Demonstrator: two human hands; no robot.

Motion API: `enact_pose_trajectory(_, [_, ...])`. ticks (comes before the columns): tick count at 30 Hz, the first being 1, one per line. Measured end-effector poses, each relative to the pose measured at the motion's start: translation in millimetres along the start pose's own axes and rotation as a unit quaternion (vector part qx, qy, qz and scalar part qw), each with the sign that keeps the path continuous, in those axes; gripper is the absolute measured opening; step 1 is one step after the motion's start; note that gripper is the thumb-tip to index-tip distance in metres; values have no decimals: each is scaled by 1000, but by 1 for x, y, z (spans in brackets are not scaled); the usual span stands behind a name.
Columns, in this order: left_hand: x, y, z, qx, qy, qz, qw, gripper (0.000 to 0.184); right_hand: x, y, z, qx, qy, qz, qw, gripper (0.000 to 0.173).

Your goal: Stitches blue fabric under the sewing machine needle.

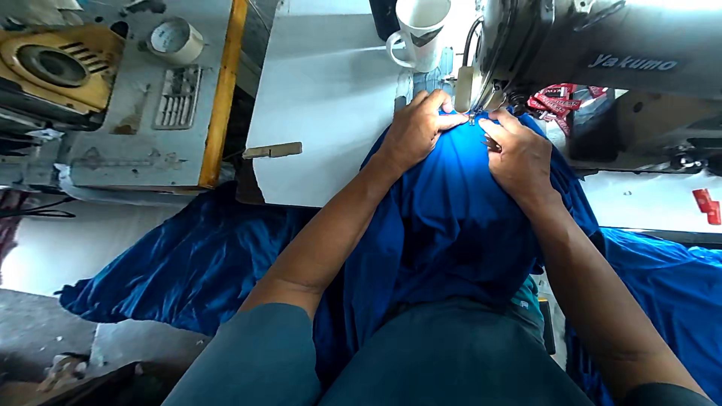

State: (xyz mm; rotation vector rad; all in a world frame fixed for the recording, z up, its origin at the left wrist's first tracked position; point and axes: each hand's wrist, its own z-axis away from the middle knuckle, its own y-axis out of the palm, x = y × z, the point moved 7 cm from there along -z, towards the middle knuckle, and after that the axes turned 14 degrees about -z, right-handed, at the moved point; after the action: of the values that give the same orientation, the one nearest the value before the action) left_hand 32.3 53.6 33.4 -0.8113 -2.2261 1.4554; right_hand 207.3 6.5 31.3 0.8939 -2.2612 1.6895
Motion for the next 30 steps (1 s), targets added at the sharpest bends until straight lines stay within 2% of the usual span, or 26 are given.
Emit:
enact_pose_trajectory(5, [-1, -1, 1, 9, 0, 4, 1000, 46, 2, -2, 4, -9, -20, -19, 1000, 37])
enact_pose_trajectory(8, [0, 1, 1, 9, -5, 2, 1000, 46, 9, -43, 33, -60, -34, -45, 997, 34])
enact_pose_trajectory(10, [0, 2, 2, 12, -6, 1, 1000, 45, -12, -87, 63, -154, 17, -25, 988, 35])
enact_pose_trajectory(12, [1, 2, 2, 10, -8, 0, 1000, 44, -46, -130, 94, -268, 68, 13, 961, 35])
enact_pose_trajectory(13, [1, 2, 2, 7, -9, 0, 1000, 44, -65, -145, 106, -296, 105, 36, 949, 37])
enact_pose_trajectory(16, [0, 0, 1, 8, -5, 3, 1000, 45, -113, -159, 122, -240, 206, 67, 946, 46])
enact_pose_trajectory(18, [0, 1, 0, 7, -2, 2, 1000, 45, -124, -160, 124, -211, 212, 71, 952, 47])
enact_pose_trajectory(24, [-1, -2, 0, -3, -9, 0, 1000, 44, -115, -145, 130, -166, 240, 105, 951, 43])
enact_pose_trajectory(30, [1, 1, 1, 3, -10, 10, 1000, 43, -118, -141, 133, -187, 246, 110, 945, 40])
